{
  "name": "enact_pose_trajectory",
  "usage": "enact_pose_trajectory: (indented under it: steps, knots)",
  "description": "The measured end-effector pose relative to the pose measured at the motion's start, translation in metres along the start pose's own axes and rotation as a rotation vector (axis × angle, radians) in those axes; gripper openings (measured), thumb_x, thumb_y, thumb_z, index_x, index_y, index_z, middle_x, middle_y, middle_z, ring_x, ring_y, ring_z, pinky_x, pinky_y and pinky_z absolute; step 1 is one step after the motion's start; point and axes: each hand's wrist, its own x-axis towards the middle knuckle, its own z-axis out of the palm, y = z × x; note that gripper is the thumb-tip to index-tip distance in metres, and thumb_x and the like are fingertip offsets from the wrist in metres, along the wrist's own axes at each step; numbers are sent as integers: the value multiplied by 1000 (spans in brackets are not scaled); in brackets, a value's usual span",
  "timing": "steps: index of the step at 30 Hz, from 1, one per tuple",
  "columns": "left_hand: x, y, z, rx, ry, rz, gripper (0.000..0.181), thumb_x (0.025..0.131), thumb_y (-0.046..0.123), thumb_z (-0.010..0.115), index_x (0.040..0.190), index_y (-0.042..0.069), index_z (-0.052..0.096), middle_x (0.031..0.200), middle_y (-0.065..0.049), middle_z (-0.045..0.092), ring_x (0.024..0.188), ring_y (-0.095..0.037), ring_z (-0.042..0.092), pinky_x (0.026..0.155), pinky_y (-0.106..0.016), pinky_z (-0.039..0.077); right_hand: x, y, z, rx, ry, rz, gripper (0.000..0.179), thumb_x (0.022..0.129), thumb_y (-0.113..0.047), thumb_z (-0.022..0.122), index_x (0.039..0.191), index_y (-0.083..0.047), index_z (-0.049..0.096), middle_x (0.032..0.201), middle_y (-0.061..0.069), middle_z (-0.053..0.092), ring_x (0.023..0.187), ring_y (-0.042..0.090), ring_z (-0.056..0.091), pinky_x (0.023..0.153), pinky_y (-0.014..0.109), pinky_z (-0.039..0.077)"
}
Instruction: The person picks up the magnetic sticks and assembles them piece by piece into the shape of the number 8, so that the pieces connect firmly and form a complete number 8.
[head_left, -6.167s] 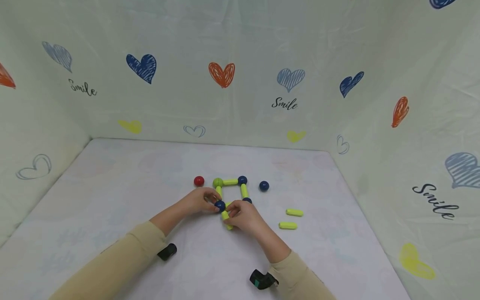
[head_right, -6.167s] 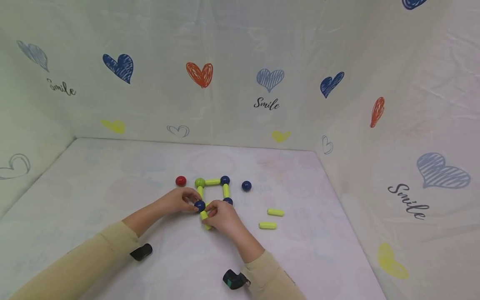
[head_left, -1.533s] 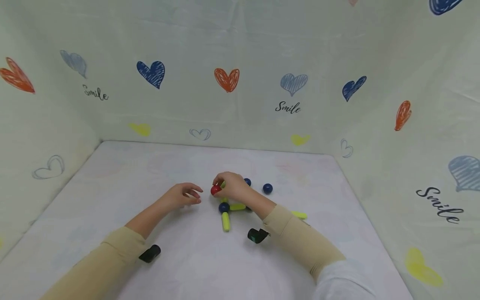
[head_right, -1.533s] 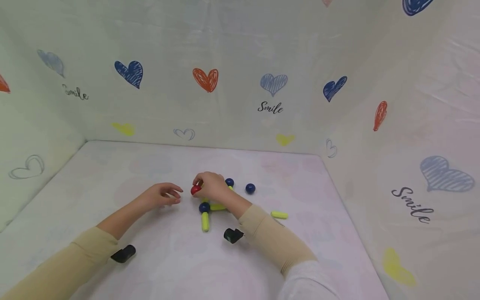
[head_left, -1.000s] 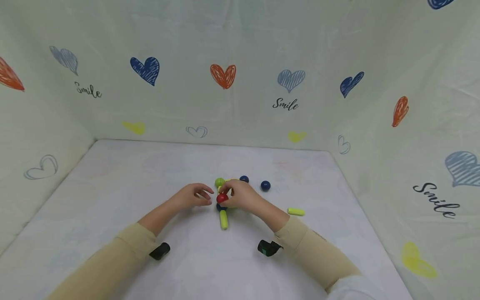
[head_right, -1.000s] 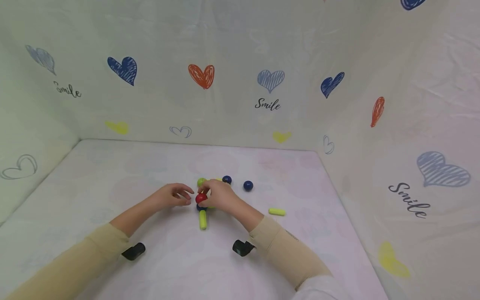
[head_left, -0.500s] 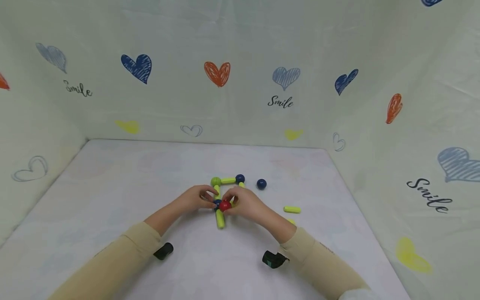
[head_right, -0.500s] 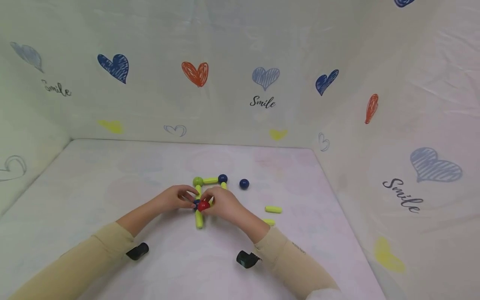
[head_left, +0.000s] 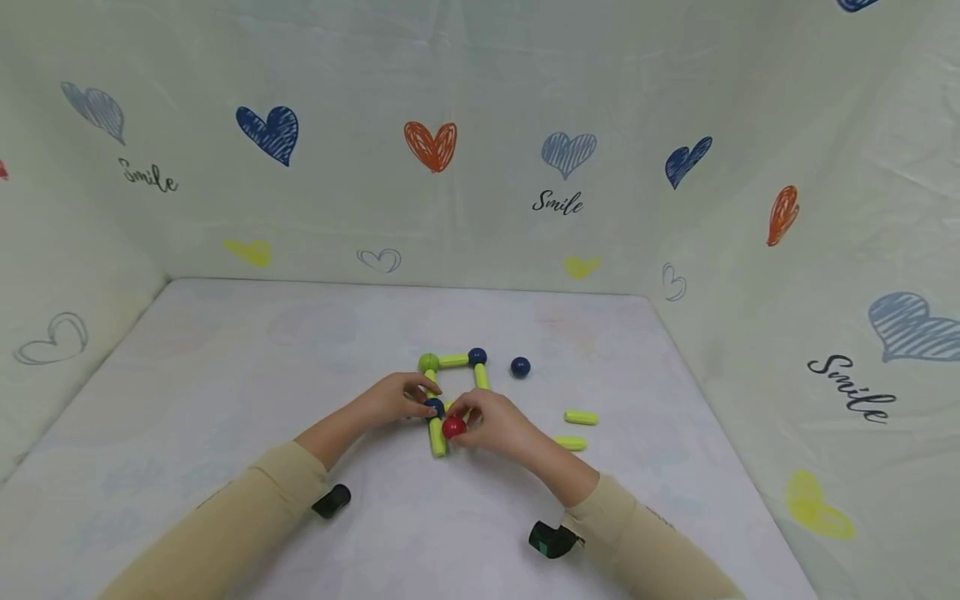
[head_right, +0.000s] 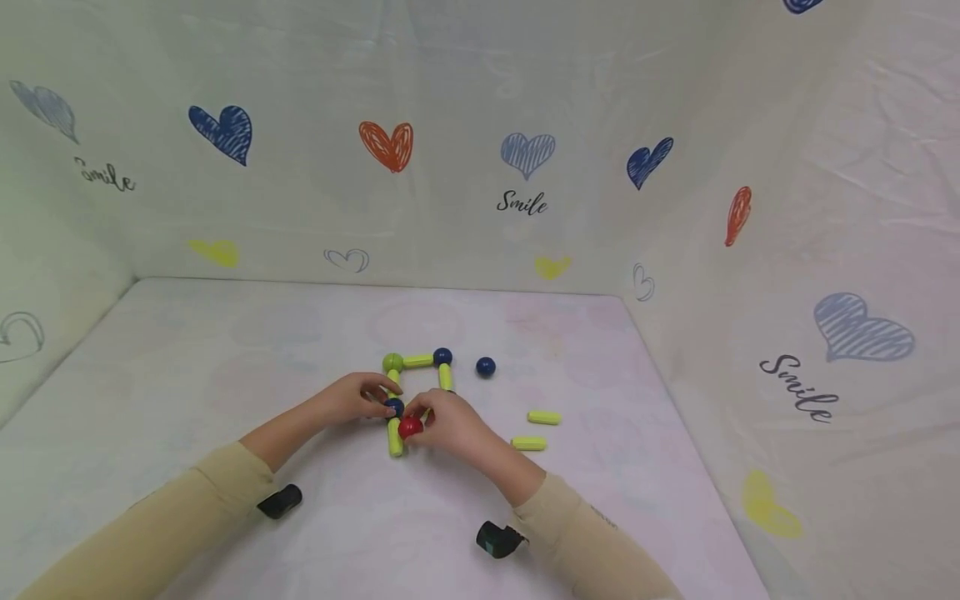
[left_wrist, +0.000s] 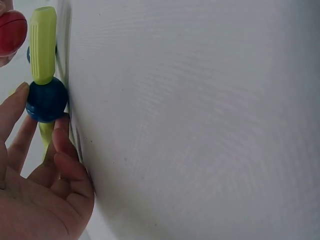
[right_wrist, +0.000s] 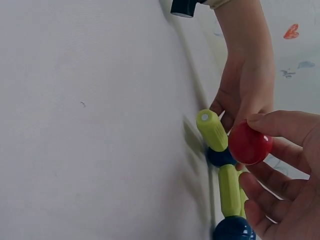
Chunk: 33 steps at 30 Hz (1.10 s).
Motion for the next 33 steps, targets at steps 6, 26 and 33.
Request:
enact_pose_trajectory:
  steps: [6,26,33]
  knots:
    - [0,1,1,-5,-2,-2,29,85,14,76,114,11,69,100,-8,63,81,-19,58,69,-31,51,-8,4,5,23,3,1,32,79,-11,81,109,-11,70,93,-6,60,86,16,56,69,26,49]
    - [-2,-2,-1,-17,-15,27,26,87,15,75,112,9,70,103,-10,64,85,-19,59,72,-32,51,-29,13,26,64,18,-24,25,77,-15,83,97,-15,68,90,-8,58,81,14,54,68,24,48]
    - [-2,-1,0,-19,-13,15,25,87,16,75,111,11,70,103,-10,64,84,-20,59,73,-31,51,-29,13,34,22,15,-2,25,77,-20,84,96,-16,68,86,-10,58,79,11,52,67,24,46]
